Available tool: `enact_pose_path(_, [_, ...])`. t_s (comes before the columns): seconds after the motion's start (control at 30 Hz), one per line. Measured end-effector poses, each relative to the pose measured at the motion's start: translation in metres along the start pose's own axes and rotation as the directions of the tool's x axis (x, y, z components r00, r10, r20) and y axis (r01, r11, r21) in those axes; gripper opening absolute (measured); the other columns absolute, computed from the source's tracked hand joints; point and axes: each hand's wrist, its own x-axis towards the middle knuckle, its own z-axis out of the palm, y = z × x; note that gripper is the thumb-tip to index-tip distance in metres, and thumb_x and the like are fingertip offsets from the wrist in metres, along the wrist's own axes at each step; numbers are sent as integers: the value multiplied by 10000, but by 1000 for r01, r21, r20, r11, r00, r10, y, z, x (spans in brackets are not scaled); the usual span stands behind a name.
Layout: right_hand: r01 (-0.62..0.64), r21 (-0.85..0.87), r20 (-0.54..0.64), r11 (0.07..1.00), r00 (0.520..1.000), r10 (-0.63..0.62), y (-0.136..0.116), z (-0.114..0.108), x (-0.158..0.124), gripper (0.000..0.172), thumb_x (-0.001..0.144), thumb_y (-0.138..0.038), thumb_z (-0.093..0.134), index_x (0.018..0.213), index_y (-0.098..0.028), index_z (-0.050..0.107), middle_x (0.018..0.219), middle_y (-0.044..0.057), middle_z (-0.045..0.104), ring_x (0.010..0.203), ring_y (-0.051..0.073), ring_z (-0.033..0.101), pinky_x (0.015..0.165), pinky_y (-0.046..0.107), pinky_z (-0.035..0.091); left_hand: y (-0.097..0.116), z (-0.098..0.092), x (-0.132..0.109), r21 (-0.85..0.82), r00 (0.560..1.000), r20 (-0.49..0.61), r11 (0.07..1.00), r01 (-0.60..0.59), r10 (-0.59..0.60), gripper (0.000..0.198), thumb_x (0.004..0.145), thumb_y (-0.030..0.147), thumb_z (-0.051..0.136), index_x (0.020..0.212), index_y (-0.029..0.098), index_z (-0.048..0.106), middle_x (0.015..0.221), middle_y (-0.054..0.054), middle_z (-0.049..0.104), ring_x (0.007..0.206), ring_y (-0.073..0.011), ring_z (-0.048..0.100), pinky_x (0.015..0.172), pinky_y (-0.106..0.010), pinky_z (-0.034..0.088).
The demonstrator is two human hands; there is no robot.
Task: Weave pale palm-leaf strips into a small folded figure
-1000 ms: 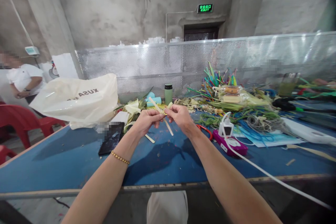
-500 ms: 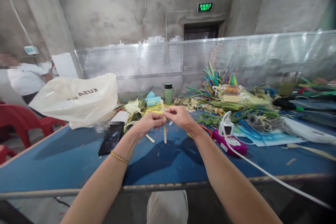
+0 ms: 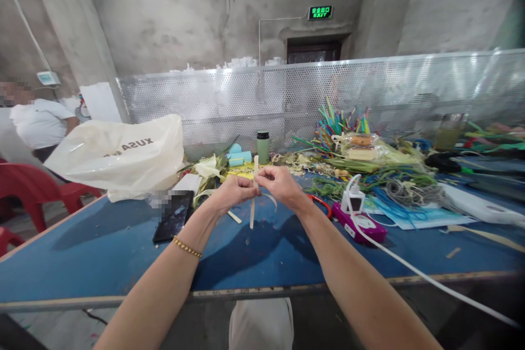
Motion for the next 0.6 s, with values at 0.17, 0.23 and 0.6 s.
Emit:
enact_pose_path(0.17, [-15,-3,42,1000,999,15,3,1,0,191,739,-287,560,621,-140,587,583,-1,549,559,105,460,542,225,355,-3,1,1,-15,1000,4,1000,-4,4,300,641,345,752,542,113,590,446,51,399,432,-40,287,452,-227,166])
enact_pose_path(0.23, [-11,-25,24,1000,1000,12,6,1,2,198,763,-287,547,644,-141,606,608,11,582,578,118,490,565,233,376,-6,2,3,-76,1000,-6,997,-2,1,260,658,328,744,591,102,635,459,31,458,424,-44,336,447,-222,203])
enact_pose_path(0.6, [118,-387,-332,914,908,-257,5,8,-1,246,879,-277,488,745,-162,660,711,58,652,640,145,548,626,236,385,-18,-7,22,-698,895,-299,716,31,-330,96,819,123,581,798,82,665,733,-99,696,629,-155,663,542,-235,473])
